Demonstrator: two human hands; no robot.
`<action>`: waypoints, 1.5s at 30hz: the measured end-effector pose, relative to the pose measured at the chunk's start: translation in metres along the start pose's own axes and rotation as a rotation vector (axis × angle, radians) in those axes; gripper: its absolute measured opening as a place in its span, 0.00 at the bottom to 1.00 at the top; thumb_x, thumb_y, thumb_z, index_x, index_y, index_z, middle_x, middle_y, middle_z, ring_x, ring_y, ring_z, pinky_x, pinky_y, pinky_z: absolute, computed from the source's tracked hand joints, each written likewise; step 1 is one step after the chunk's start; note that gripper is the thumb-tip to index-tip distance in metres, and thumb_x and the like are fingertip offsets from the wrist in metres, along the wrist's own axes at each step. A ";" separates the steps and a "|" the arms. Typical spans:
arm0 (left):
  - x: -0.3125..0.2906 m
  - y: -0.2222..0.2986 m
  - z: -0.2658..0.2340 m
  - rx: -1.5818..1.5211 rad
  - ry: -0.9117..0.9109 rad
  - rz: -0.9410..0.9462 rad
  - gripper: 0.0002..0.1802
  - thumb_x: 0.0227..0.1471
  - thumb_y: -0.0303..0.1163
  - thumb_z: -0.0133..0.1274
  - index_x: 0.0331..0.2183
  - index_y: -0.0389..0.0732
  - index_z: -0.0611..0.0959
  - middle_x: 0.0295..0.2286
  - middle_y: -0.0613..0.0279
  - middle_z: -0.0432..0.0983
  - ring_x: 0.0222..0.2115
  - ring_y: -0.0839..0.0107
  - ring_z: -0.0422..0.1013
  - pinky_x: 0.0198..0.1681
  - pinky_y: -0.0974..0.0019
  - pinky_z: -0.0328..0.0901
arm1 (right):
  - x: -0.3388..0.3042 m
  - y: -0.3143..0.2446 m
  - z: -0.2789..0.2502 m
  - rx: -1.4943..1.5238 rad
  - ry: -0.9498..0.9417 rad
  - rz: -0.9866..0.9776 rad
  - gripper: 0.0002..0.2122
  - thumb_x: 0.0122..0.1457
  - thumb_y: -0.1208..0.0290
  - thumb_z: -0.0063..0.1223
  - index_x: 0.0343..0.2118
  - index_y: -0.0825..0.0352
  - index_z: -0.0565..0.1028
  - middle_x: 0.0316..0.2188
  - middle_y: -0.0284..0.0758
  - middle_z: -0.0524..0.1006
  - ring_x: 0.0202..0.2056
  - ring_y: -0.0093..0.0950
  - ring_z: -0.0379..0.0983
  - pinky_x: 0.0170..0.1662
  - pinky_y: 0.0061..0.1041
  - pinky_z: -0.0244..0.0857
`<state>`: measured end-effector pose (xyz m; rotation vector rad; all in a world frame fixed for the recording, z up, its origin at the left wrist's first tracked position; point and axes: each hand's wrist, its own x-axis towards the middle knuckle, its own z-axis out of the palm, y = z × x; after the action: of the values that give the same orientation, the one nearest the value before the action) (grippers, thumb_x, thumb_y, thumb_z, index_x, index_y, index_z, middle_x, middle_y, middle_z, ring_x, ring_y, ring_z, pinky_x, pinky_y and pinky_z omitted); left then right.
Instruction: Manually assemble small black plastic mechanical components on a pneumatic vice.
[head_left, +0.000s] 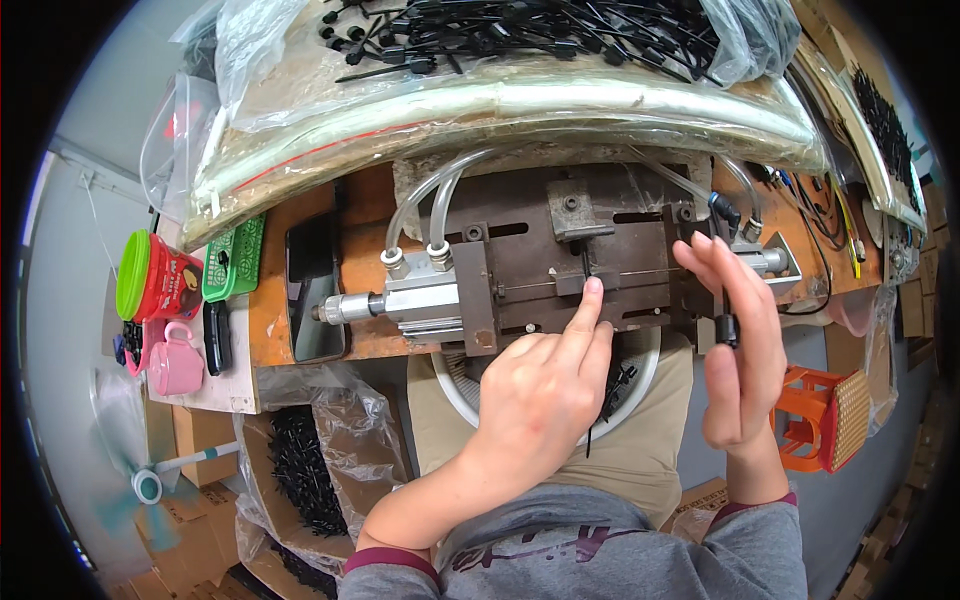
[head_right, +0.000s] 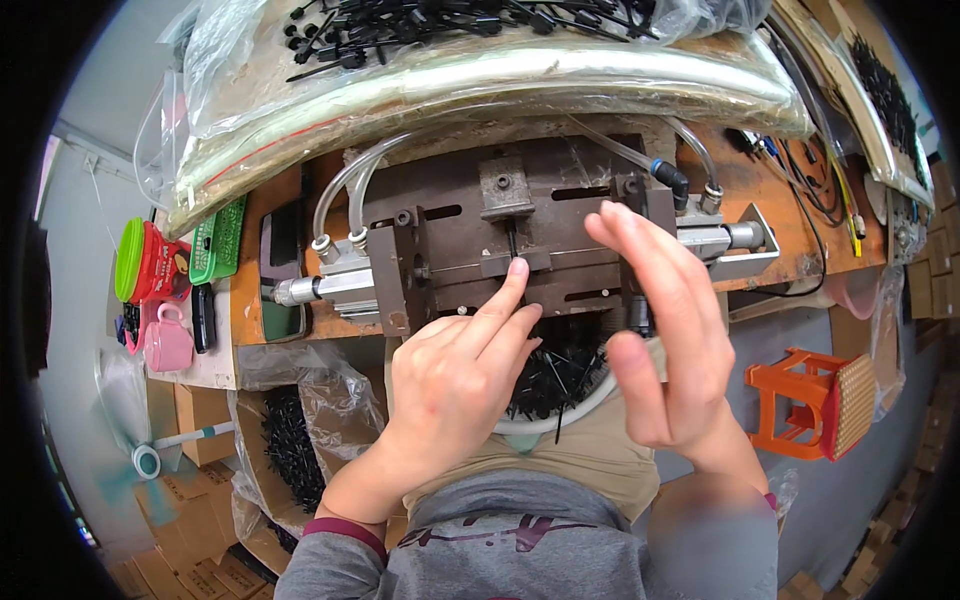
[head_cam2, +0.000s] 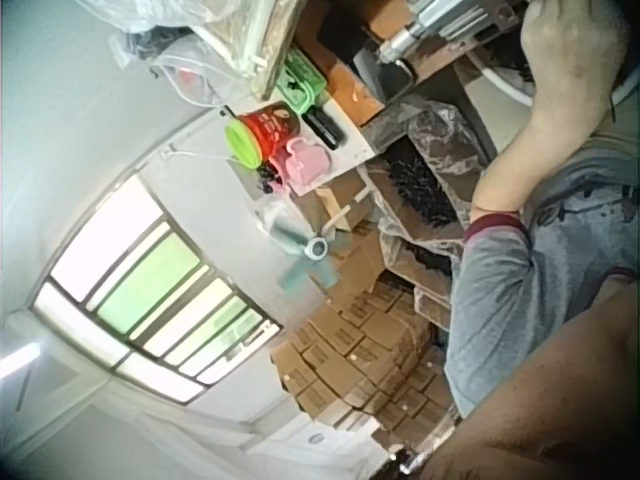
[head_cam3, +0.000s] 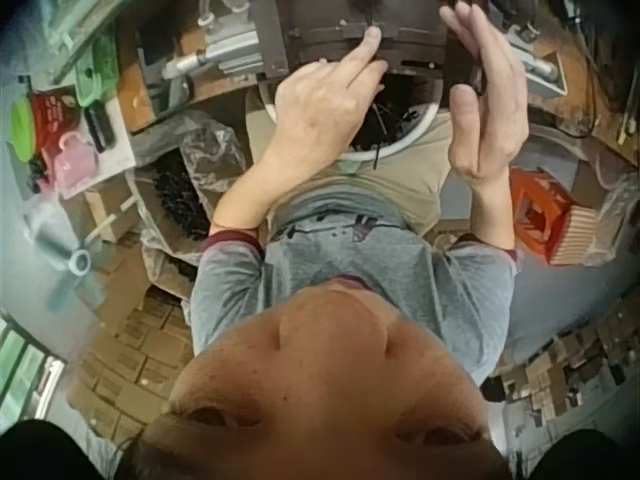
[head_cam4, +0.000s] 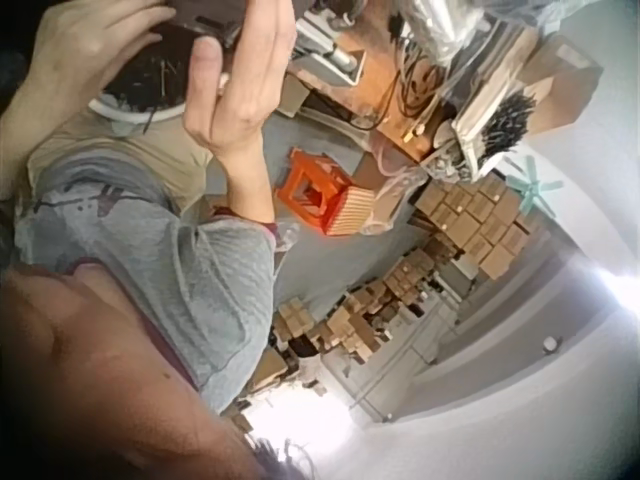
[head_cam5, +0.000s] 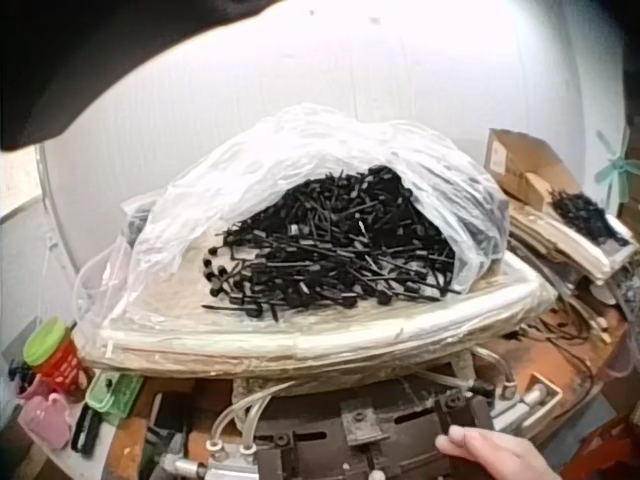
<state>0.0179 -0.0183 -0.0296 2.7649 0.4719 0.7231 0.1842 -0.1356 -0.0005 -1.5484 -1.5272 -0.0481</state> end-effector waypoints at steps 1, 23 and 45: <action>0.001 0.001 -0.002 0.013 -0.015 0.001 0.16 0.43 0.29 0.66 0.38 0.37 0.85 0.52 0.51 0.77 0.26 0.69 0.79 0.32 0.69 0.73 | -0.003 0.001 -0.001 0.048 0.009 0.043 0.24 0.60 0.79 0.50 0.59 0.82 0.65 0.56 0.57 0.71 0.56 0.46 0.72 0.62 0.40 0.61; 0.229 -0.107 -0.052 0.386 0.235 0.089 0.11 0.44 0.33 0.65 0.30 0.35 0.87 0.34 0.50 0.80 0.38 0.51 0.76 0.43 0.54 0.71 | -0.009 -0.008 0.044 -0.415 -0.290 -0.095 0.07 0.47 0.77 0.57 0.32 0.67 0.76 0.53 0.43 0.78 0.17 0.23 0.68 0.25 0.20 0.66; 0.015 0.000 -0.049 -0.276 0.070 0.086 0.23 0.42 0.20 0.66 0.44 0.36 0.85 0.54 0.44 0.71 0.47 0.52 0.74 0.49 0.58 0.71 | 0.285 0.044 0.085 -0.682 -0.339 -0.080 0.39 0.39 0.56 0.68 0.56 0.71 0.73 0.50 0.48 0.77 0.52 0.44 0.73 0.57 0.38 0.68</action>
<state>0.0059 -0.0055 0.0184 2.5203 0.2454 0.8385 0.2375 0.1429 0.0979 -2.1019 -1.9650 -0.4064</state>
